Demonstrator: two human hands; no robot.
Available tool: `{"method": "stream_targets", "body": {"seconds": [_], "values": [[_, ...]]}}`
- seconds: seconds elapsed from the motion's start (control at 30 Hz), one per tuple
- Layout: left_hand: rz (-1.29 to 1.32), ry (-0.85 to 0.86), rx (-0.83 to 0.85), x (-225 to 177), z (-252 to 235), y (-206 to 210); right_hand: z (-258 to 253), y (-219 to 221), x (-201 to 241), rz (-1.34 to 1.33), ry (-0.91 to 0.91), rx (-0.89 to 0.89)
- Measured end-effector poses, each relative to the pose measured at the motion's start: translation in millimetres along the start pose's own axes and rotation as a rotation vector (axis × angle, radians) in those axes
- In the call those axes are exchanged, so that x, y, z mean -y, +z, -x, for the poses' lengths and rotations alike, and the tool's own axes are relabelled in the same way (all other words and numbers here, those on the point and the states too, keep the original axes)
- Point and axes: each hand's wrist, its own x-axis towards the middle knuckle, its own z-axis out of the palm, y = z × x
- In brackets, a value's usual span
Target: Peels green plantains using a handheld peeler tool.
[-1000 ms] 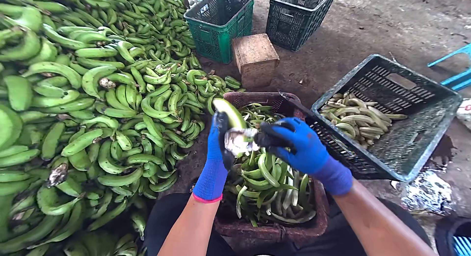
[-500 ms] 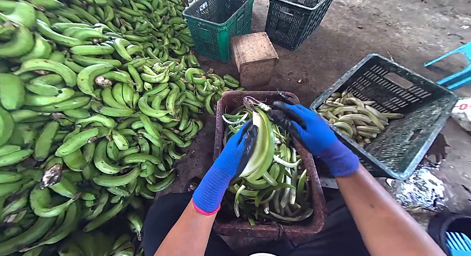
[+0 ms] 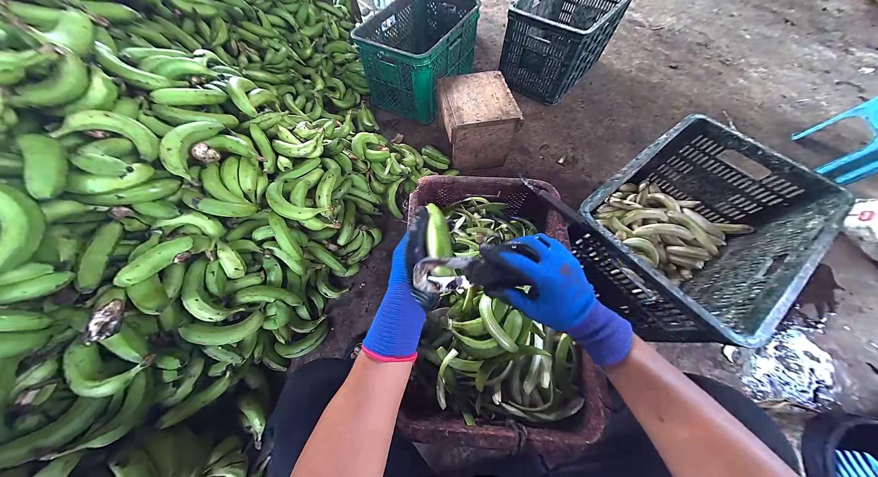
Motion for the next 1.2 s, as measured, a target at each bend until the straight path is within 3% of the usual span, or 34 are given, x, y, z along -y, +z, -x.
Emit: {"method": "stream_targets", "body": {"seconds": [0.07, 0.13, 0.3, 0.47, 0.53, 0.63, 0.77, 0.87, 0.93, 1.0, 1.1, 1.2], "values": [[0.212, -0.05, 0.008, -8.5, -1.6, 2.8, 1.4, 1.7, 3.8, 0.094, -0.086, -0.076], [0.225, -0.023, -0.002, -11.5, 0.1, 8.5, -1.2, 0.2, 7.1, 0.128, -0.058, -0.093], [-0.378, 0.237, -0.025, 2.4, 21.2, 24.5, -15.6, -15.3, 11.9, 0.002, 0.291, 0.048], [-0.787, 0.124, 0.251, 2.2, 29.7, 32.9, -29.0, -28.6, -14.6, -0.247, 0.699, 0.309], [-0.742, 0.088, 0.186, 5.9, 24.4, 30.0, -26.4, -28.6, -16.2, -0.311, 0.725, 0.297], [-0.46, 0.038, 0.034, 2.4, 12.1, 13.1, -13.5, -25.3, -4.3, -0.333, 0.522, 0.24], [-0.042, -0.093, 0.067, -17.6, 7.5, 1.7, 10.2, -13.8, -4.0, -0.025, -0.046, 0.053], [0.011, -0.097, 0.035, -20.1, 12.2, 7.3, 10.0, -14.4, -2.6, 0.08, -0.127, 0.013], [-0.205, 0.044, 0.036, -14.5, 20.9, 12.9, 4.5, -15.4, 0.4, 0.025, -0.011, 0.049], [-0.449, 0.195, 0.071, -8.2, 30.8, 18.1, -4.4, -21.0, 0.0, -0.082, 0.223, 0.122], [-0.621, 0.206, 0.19, -12.3, 40.1, 22.9, -19.9, -37.1, -15.4, -0.279, 0.558, 0.249], [-0.633, 0.241, 0.136, -9.8, 29.4, 20.6, -21.3, -39.4, -20.5, -0.378, 0.678, 0.187]]}}
